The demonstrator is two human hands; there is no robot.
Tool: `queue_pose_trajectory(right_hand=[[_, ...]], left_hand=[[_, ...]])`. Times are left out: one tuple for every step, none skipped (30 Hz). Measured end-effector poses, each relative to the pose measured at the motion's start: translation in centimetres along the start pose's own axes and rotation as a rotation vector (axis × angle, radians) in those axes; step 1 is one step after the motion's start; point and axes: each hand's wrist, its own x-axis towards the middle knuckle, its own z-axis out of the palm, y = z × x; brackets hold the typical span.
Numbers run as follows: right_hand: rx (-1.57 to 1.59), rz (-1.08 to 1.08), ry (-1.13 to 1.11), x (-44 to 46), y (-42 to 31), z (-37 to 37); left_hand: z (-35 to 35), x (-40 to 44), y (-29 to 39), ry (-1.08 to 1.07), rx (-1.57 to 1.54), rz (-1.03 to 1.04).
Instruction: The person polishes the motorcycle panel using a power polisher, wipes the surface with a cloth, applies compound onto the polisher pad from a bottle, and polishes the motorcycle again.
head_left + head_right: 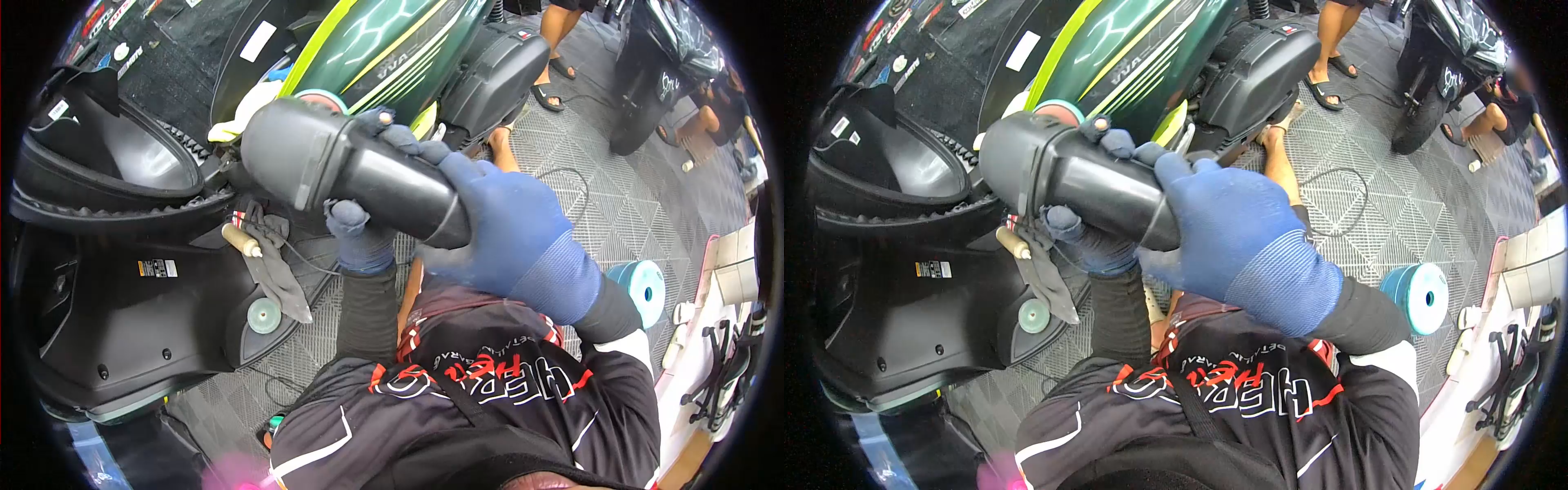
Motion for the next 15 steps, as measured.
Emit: queue_pose_trajectory(right_hand=[[0.0,0.001,0.004,-0.1,0.6,-0.6],[0.035,0.034,-0.013,-0.1,1.1,-1.4],[0.07,0.066,-0.031,0.0,1.5,-2.3],[0.113,0.1,-0.049,0.2,1.6,-3.5],[0.115,0.1,-0.045,0.3,2.1,-4.3],[0.142,0.144,-0.054,0.4,2.9,-5.1],[0.17,0.187,-0.062,0.5,3.7,-5.6],[0.186,0.165,-0.026,0.5,4.8,-6.0],[0.183,0.164,-0.021,0.8,5.8,-6.5],[0.203,0.155,-0.012,1.1,6.8,-7.0],[0.222,0.147,-0.002,1.6,7.8,-7.5],[0.269,0.105,-0.003,2.1,8.6,-8.0],[0.331,0.115,-0.042,2.6,9.3,-8.8],[0.353,0.14,-0.058,3.0,9.7,-9.6],[0.376,0.165,-0.075,3.4,10.0,-10.3]], left_hand=[[0.7,0.4,-0.2,0.006,0.001,-0.068],[0.9,0.8,-1.0,-0.038,-0.078,-0.131],[1.0,1.7,-1.5,-0.086,-0.096,-0.155],[1.4,2.4,-1.9,-0.093,-0.07,-0.168],[1.8,3.0,-2.4,-0.099,-0.044,-0.179],[2.5,4.2,-3.0,-0.121,-0.001,-0.149],[3.7,4.6,-3.3,-0.003,0.136,-0.191],[4.1,5.2,-3.9,-0.006,0.142,-0.201],[4.3,6.2,-4.5,-0.011,0.148,-0.208],[4.5,7.0,-5.1,-0.024,0.214,-0.198],[4.1,8.0,-6.1,-0.03,0.213,-0.195],[3.5,9.0,-7.2,-0.065,0.267,-0.14],[2.8,10.0,-8.0,-0.1,0.32,-0.083],[2.5,10.9,-8.0,-0.047,0.458,-0.105],[3.5,11.9,-9.1,-0.055,0.42,-0.009]])
